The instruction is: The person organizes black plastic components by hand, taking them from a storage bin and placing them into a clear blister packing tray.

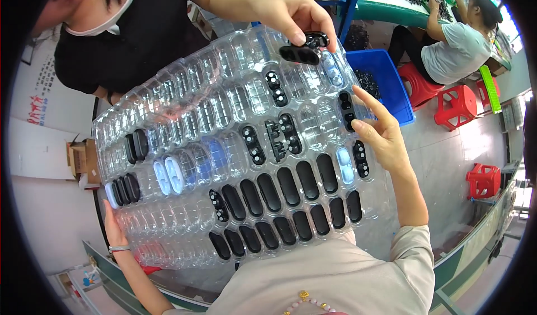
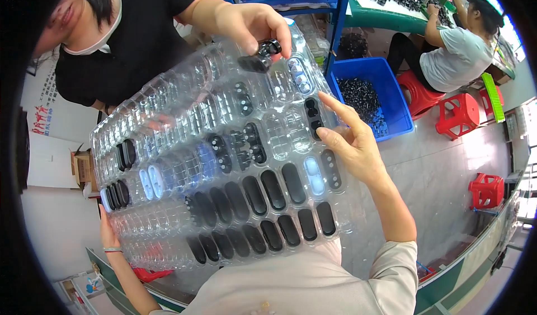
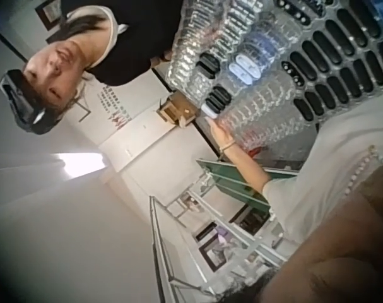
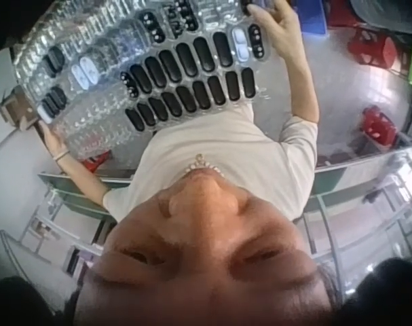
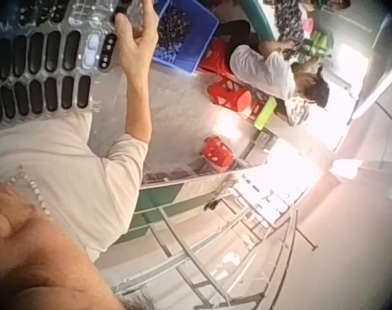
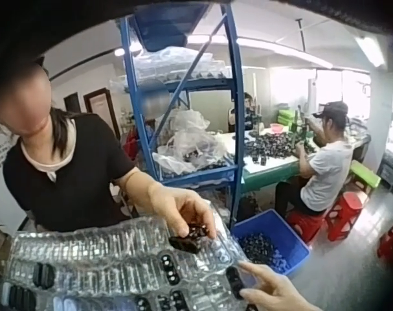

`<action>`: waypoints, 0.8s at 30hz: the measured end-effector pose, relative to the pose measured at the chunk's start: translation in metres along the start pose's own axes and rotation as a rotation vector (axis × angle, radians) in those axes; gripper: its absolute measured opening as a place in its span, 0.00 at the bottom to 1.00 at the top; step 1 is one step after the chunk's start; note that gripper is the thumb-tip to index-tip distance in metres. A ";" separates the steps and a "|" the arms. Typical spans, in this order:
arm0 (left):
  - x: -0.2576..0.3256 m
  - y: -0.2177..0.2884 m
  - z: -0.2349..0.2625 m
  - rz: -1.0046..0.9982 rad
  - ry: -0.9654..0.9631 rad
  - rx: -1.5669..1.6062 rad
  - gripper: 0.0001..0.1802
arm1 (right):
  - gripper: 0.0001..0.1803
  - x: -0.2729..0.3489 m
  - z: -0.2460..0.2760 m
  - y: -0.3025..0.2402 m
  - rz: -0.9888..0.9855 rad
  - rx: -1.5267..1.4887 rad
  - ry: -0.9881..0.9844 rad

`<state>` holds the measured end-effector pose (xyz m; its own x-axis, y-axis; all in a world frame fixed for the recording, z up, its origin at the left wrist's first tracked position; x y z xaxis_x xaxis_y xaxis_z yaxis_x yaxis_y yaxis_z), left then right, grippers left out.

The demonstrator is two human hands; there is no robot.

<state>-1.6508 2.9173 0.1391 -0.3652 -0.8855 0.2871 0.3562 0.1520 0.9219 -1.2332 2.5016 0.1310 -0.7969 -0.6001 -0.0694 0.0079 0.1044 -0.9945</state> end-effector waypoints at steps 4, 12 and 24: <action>0.003 0.002 -0.006 0.001 -0.045 0.013 0.28 | 0.26 0.001 0.000 -0.002 -0.012 0.012 -0.001; 0.006 -0.001 0.005 0.001 0.182 -0.025 0.25 | 0.25 0.000 -0.003 -0.009 0.009 0.083 0.009; 0.010 -0.005 0.008 -0.015 0.043 -0.042 0.26 | 0.25 -0.002 -0.008 -0.006 0.082 0.176 0.028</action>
<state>-1.6629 2.9113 0.1390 -0.3341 -0.9055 0.2615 0.3869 0.1213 0.9141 -1.2368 2.5085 0.1376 -0.8057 -0.5728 -0.1511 0.1773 0.0102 -0.9841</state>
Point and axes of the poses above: each hand's wrist, its own x-axis away from the middle knuckle, its own z-axis out of the back of the hand, y = z × x, the point moved 5 cm from there along -x, towards the middle knuckle, and after that the axes turned 4 degrees about -x, right-handed, at the moved point
